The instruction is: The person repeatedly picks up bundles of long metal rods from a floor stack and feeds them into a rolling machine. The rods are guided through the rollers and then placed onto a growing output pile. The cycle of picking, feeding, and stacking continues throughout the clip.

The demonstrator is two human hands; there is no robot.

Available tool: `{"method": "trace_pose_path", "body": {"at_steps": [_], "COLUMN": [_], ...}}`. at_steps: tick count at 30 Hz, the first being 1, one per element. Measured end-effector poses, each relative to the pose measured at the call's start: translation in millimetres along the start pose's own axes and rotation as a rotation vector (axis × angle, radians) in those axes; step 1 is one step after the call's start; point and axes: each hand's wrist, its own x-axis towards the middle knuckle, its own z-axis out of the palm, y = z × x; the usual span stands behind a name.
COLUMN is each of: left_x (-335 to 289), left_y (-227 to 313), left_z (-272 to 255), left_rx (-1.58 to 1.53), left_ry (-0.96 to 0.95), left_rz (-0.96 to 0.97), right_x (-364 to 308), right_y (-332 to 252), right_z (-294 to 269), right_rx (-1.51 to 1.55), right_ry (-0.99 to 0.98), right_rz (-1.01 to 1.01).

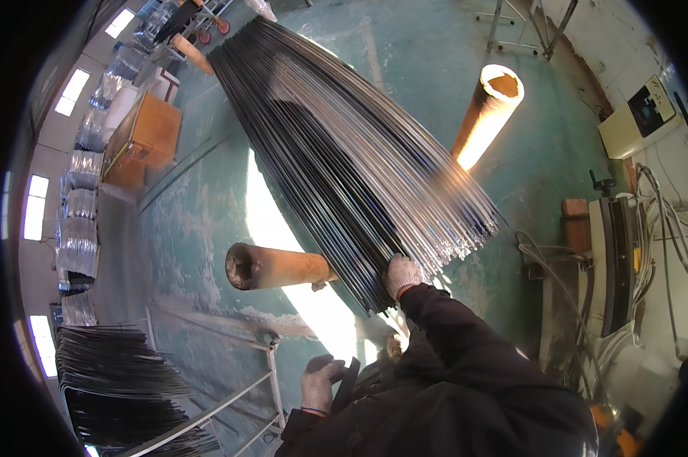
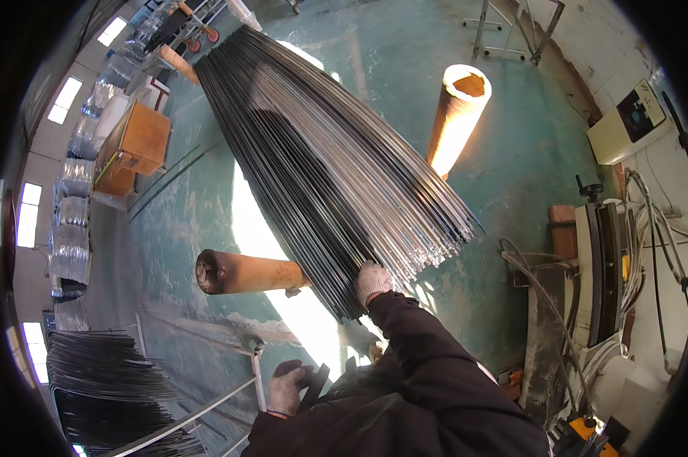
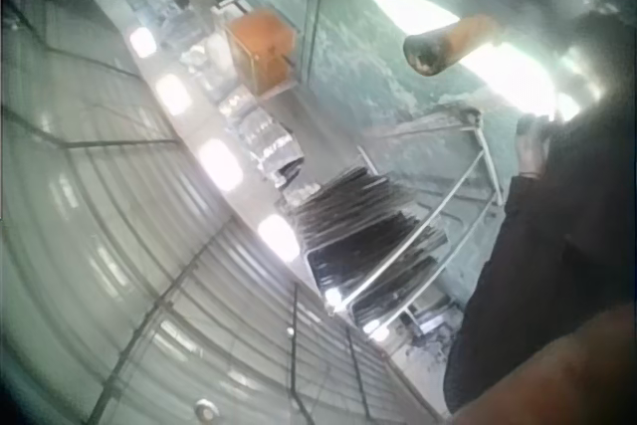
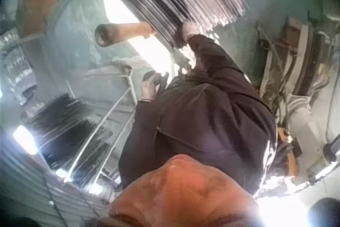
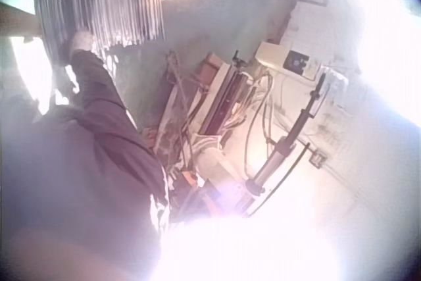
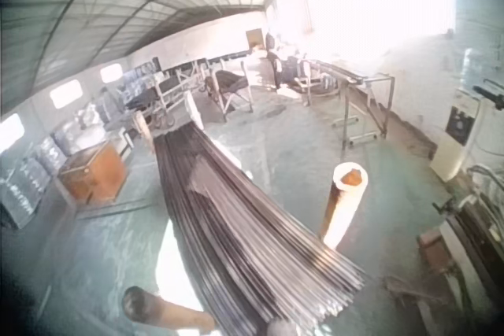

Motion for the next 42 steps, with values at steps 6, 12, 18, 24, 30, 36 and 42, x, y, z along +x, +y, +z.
{"method": "trace_pose_path", "body": {"at_steps": [6,12,18,24,30,36,42], "left_x": [27,34,41,70,109,166,215], "left_y": [37,31,32,39,37,45,66], "left_z": [46,61,64,56,50,84,123], "left_rx": [-0.024,-0.069,-0.005,0.057,0.433,-0.084,-0.668], "left_ry": [-0.091,-0.102,-0.163,-0.324,-0.513,-0.687,-0.891], "left_rz": [0.076,0.009,0.023,0.144,0.420,-0.031,-0.237], "right_x": [14,23,26,3,-62,-308,-601], "right_y": [-3,-13,-14,-15,-18,113,200], "right_z": [-52,-87,-93,-101,-114,-107,-40], "right_rx": [-0.023,-0.064,-0.127,0.442,0.266,0.087,-0.252], "right_ry": [-0.183,-0.391,-0.301,-0.426,-0.142,-0.127,-0.232], "right_rz": [-0.047,-0.067,-0.108,0.029,-0.072,0.099,0.553]}}
